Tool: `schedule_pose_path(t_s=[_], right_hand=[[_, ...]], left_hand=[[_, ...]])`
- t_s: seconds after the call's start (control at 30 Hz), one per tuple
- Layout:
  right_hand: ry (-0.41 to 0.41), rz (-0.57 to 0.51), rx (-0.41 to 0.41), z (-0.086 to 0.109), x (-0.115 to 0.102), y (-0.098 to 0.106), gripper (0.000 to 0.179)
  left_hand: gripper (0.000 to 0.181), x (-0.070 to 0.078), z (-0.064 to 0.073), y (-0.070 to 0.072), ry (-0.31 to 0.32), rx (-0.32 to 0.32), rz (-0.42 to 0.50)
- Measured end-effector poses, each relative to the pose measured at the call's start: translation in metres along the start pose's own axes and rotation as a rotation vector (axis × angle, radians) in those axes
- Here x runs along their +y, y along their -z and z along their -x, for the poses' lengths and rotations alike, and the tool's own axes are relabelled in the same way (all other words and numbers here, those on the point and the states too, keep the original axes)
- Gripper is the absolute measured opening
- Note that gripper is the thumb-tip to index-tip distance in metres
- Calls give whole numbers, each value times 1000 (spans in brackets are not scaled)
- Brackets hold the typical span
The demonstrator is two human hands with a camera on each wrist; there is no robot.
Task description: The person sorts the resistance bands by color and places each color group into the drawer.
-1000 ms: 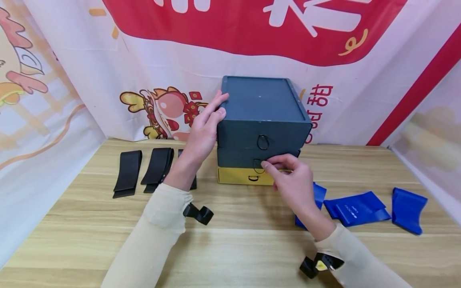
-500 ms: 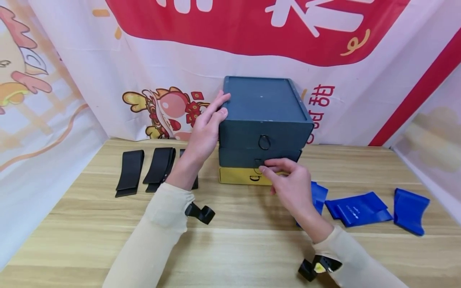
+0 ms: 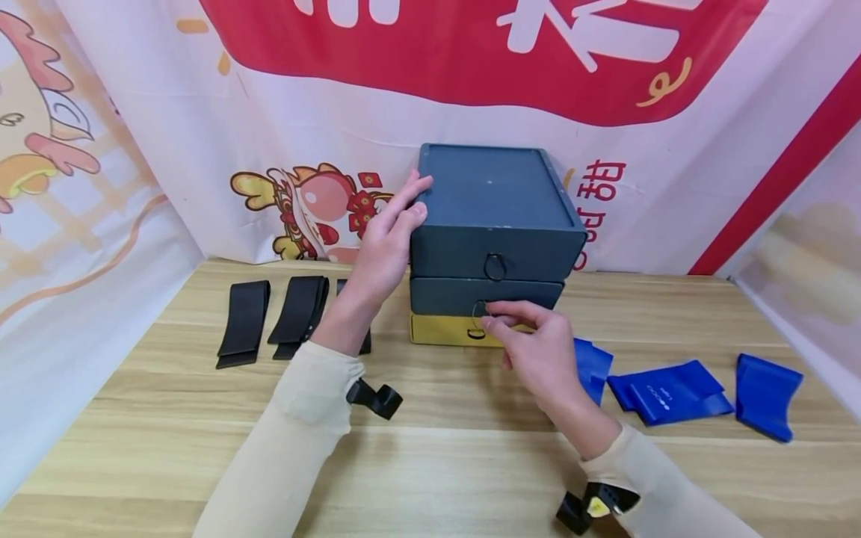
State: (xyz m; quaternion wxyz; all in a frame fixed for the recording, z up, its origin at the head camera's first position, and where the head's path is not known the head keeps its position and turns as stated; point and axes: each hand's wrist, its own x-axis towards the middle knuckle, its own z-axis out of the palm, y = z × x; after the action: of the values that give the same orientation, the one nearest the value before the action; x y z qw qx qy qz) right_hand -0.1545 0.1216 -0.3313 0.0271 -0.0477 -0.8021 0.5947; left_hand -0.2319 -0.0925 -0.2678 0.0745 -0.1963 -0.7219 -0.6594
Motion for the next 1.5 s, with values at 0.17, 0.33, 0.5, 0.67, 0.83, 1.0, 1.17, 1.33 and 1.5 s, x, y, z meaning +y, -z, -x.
schedule_pose_path(t_s=[0.17, 0.33, 0.5, 0.67, 0.83, 1.0, 1.17, 1.33, 1.5], right_hand=[[-5, 6, -15, 5, 2, 2, 19], [-3, -2, -34, 10, 2, 3, 18], [6, 41, -29, 16, 1, 6, 19], [12, 77, -26, 24, 0, 10, 19], [21, 99, -39, 31, -2, 12, 19], [-29, 91, -73, 38, -3, 15, 20], [-79, 65, -96, 43, -4, 17, 22], [-114, 53, -103, 48, -3, 17, 24], [-118, 41, -104, 52, -3, 18, 23]], left_hand=[[49, -1, -1, 0, 0, -1, 0], [49, 0, 1, 1, 9, 6, -10], [49, 0, -1, 0, -1, 2, 3], [48, 0, -2, -2, -4, 3, 8], [48, 1, -1, -1, -7, 11, 3], [48, 1, -1, 0, -5, 7, 1], [49, 1, -1, 0, -3, 3, -3], [49, 0, -1, 0, 1, 1, -12], [49, 1, -1, -1, 0, 3, -15]])
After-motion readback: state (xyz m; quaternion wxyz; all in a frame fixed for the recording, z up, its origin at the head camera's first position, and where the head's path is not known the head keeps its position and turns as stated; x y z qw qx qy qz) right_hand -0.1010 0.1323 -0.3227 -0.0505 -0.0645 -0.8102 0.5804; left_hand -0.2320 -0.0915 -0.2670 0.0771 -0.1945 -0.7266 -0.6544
